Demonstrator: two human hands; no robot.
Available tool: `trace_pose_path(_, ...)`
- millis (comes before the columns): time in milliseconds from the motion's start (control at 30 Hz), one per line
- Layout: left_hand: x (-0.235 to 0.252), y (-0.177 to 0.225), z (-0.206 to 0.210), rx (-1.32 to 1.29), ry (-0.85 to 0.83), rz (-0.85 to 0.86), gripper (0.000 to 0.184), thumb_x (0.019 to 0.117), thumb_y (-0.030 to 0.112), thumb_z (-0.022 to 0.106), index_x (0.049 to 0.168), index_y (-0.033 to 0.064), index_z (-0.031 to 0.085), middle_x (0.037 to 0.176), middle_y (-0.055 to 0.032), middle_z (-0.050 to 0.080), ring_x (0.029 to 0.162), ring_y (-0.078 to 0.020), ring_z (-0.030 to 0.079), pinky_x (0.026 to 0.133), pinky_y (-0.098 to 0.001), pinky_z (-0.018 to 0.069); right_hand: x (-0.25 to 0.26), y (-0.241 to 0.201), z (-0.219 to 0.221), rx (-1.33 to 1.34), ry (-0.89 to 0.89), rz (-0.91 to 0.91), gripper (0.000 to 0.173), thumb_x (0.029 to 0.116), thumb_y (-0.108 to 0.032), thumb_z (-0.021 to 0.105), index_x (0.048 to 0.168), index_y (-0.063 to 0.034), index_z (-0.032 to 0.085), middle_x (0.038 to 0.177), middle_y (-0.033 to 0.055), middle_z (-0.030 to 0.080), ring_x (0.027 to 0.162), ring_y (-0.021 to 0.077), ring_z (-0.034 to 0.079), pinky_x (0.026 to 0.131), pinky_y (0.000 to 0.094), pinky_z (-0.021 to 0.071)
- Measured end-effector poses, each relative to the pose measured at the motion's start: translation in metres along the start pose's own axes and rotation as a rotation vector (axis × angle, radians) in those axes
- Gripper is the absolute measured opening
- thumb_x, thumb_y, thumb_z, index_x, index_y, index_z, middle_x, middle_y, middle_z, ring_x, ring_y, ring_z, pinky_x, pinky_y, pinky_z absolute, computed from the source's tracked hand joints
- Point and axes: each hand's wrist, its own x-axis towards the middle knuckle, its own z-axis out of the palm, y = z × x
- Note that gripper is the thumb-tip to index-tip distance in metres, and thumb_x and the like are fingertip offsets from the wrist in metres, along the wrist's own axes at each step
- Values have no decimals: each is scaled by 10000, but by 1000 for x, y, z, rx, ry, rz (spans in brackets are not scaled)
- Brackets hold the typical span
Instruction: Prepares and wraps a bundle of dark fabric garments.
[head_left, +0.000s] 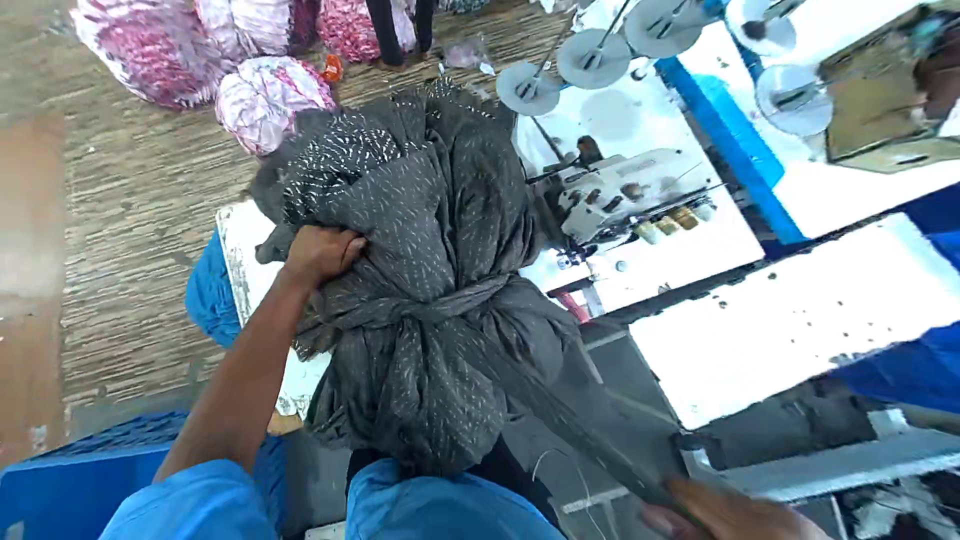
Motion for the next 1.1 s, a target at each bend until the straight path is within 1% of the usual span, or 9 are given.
trace_pose_path(167, -44, -35, -54, 110, -240, -309, 595, 1096, 399, 299, 1072, -48, 691, 866, -315, 704, 778, -551, 696, 638, -725, 510, 122, 11, -8, -146, 540, -298, 500, 1051, -536, 416, 737, -179, 569, 542, -50, 454, 438, 125, 480, 374, 349, 389)
trace_pose_path(333, -38, -7, -60, 21, -344, -588, 592, 1101, 409, 315, 1009, -35, 696, 915, -311, 702, 913, -551, 688, 743, -749, 498, 185, 35, -37, 226, 426, -167, 449, 1044, -520, 473, 872, -142, 644, 601, -16, 511, 481, 133, 480, 440, 369, 409)
trace_pose_path(533, -103, 58, -135, -879, -438, -796, 257, 985, 294, 675, 904, 56, 731, 732, -57, 668, 641, -163, 601, 613, -397, 511, 179, 47, -16, 1009, 189, -137, 310, 965, -452, 647, 1099, -193, 751, 951, -13, 750, 787, 79, 704, 688, 245, 607)
trace_pose_path(633, -123, 77, -125, -1205, -63, -804, 136, 899, 256, 734, 923, 122, 740, 863, 14, 719, 712, -60, 639, 633, -253, 548, 216, 11, -10, 1215, 98, -459, 579, 938, -637, 602, 1299, -192, 686, 1406, 16, 637, 1211, 158, 642, 961, 324, 576)
trace_pose_path(733, -117, 105, -90, -1606, 363, -720, 444, 906, 557, 677, 1153, 193, 744, 1338, 18, 658, 1134, -126, 651, 927, -343, 576, 255, -22, 21, 1370, 71, -586, 1014, 753, -912, 516, 1546, -287, 418, 1485, 12, 552, 1284, 181, 578, 1009, 405, 535)
trace_pose_path(800, -107, 134, -70, -1830, 637, -796, 634, 782, 720, 714, 1204, 247, 695, 1203, 50, 714, 1091, -121, 680, 925, -394, 588, 269, -22, 45, 1202, 113, -641, 1147, 806, -767, 668, 1630, -155, 156, 1531, 72, 489, 1365, 196, 520, 1096, 433, 493)
trace_pose_path(933, -92, 146, -55, -1635, 569, -762, 771, 806, 446, 841, 1411, 166, 455, 1268, 53, 649, 1187, -81, 613, 1038, -341, 532, 274, -38, 63, 1322, 416, -157, 689, 821, -22, 805, 1355, -75, 373, 1033, 31, 679, 917, 124, 696, 822, 340, 614)
trace_pose_path(1000, -76, 138, -45, -1479, 578, -898, 675, 804, 90, 831, 1374, 36, 475, 1175, -42, 685, 1094, -133, 667, 978, -349, 570, 272, -47, 57, 1421, 432, 36, 574, 888, -32, 756, 1345, -73, 411, 1027, 37, 635, 880, 122, 658, 798, 330, 590)
trace_pose_path(1100, -62, 129, -36, -1345, 492, -1023, 573, 872, 101, 788, 1354, -18, 501, 1185, -130, 689, 1088, -197, 686, 963, -395, 583, 251, -53, 48, 1357, 226, 95, 519, 912, -92, 752, 1347, -56, 472, 1092, 59, 689, 928, 134, 683, 835, 337, 595)
